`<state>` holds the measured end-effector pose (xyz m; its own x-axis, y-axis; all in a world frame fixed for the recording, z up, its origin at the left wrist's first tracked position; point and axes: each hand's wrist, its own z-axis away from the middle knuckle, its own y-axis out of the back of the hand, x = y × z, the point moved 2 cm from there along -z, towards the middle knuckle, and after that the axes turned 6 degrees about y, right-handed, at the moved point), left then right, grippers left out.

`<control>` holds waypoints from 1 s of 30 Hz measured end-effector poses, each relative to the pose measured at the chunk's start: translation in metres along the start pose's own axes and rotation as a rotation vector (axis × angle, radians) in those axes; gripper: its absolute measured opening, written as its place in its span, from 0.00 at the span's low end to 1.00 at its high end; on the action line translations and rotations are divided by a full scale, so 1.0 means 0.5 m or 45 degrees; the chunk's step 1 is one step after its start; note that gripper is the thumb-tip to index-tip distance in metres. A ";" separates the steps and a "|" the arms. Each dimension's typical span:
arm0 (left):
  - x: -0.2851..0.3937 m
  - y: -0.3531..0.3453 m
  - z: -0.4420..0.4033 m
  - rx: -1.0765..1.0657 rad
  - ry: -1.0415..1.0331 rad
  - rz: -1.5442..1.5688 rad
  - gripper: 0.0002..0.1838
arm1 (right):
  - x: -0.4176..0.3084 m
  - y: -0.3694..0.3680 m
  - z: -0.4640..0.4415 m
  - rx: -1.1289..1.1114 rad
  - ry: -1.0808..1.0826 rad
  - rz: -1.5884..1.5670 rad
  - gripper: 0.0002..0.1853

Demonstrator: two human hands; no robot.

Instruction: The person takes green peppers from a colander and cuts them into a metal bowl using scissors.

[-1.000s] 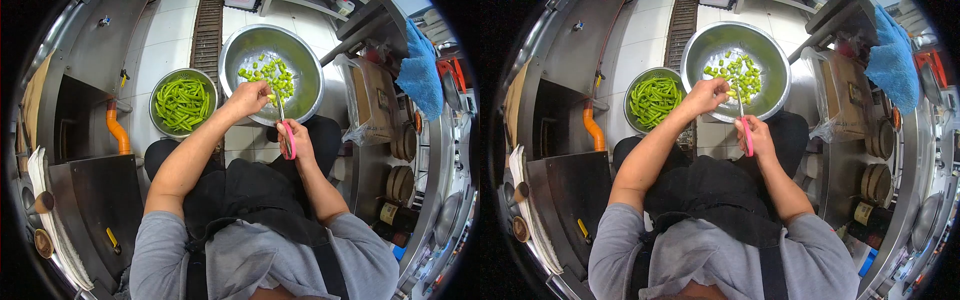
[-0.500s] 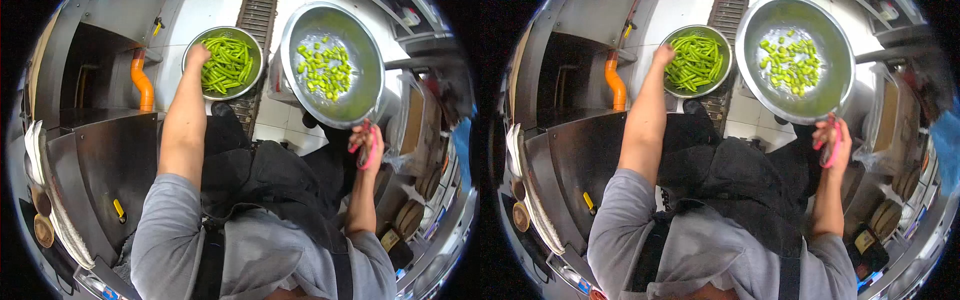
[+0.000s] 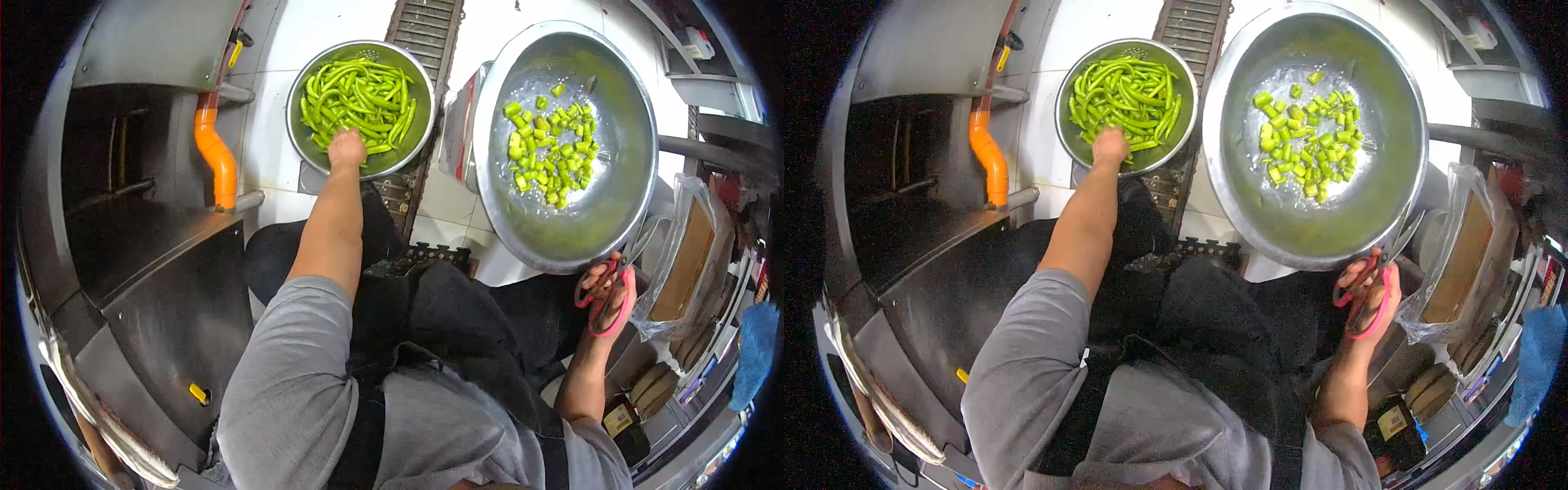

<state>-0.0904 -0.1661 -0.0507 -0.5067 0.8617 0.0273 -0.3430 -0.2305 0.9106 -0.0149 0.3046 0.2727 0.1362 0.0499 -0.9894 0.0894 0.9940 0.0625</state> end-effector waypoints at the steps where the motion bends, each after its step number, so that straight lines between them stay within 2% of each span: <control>1: -0.003 -0.018 -0.005 0.017 -0.021 -0.039 0.13 | 0.000 0.002 0.002 0.028 -0.026 0.001 0.42; 4: 0.001 -0.040 -0.017 0.120 -0.022 -0.096 0.13 | 0.002 0.011 0.004 0.038 -0.077 -0.039 0.43; 7: 0.010 0.010 -0.014 0.053 0.024 -0.025 0.13 | 0.001 0.009 0.002 0.044 -0.048 -0.127 0.44; 10: -0.001 0.117 0.004 0.079 0.100 0.068 0.15 | 0.002 0.005 0.009 0.009 -0.038 -0.237 0.44; 12: -0.002 0.212 0.040 0.100 0.298 0.296 0.15 | 0.003 0.005 0.017 -0.016 0.021 -0.257 0.43; 13: -0.016 0.235 0.042 0.210 0.252 0.257 0.16 | 0.000 0.006 0.022 -0.001 -0.020 -0.224 0.38; 14: -0.026 0.262 0.056 0.236 0.245 0.245 0.16 | 0.000 0.007 0.028 0.004 -0.006 -0.249 0.38; 16: -0.038 0.335 0.100 0.384 0.319 0.333 0.14 | 0.003 0.009 0.037 -0.066 0.086 -0.354 0.33; 17: -0.051 0.355 0.099 0.493 0.288 0.363 0.14 | 0.010 0.014 0.041 -0.093 0.071 -0.411 0.29; 20: -0.053 0.450 0.191 0.711 0.016 0.848 0.13 | 0.005 0.008 0.054 -0.148 0.068 -0.402 0.28; 21: -0.044 0.477 0.224 0.733 -0.006 0.843 0.13 | 0.012 0.007 0.055 -0.146 0.047 -0.412 0.27; 23: -0.003 0.531 0.305 0.382 -0.141 1.686 0.14 | 0.016 0.002 0.058 -0.200 0.076 -0.445 0.27; 24: 0.022 0.558 0.348 0.384 -0.170 1.683 0.14 | 0.012 -0.002 0.059 -0.203 0.034 -0.440 0.27; 27: 0.122 0.612 0.461 0.268 -0.577 1.757 0.14 | 0.036 -0.013 0.051 -0.295 0.068 -0.435 0.26; 30: 0.234 0.612 0.530 0.055 -0.741 1.717 0.15 | 0.040 -0.020 0.050 -0.429 -0.006 -0.424 0.26</control>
<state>-0.0448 -0.0160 0.3406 -0.0303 0.0689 0.9972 0.1493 -0.9861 0.0727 0.0119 0.2934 0.2555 0.1590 -0.2764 -0.9478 -0.1960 0.9321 -0.3047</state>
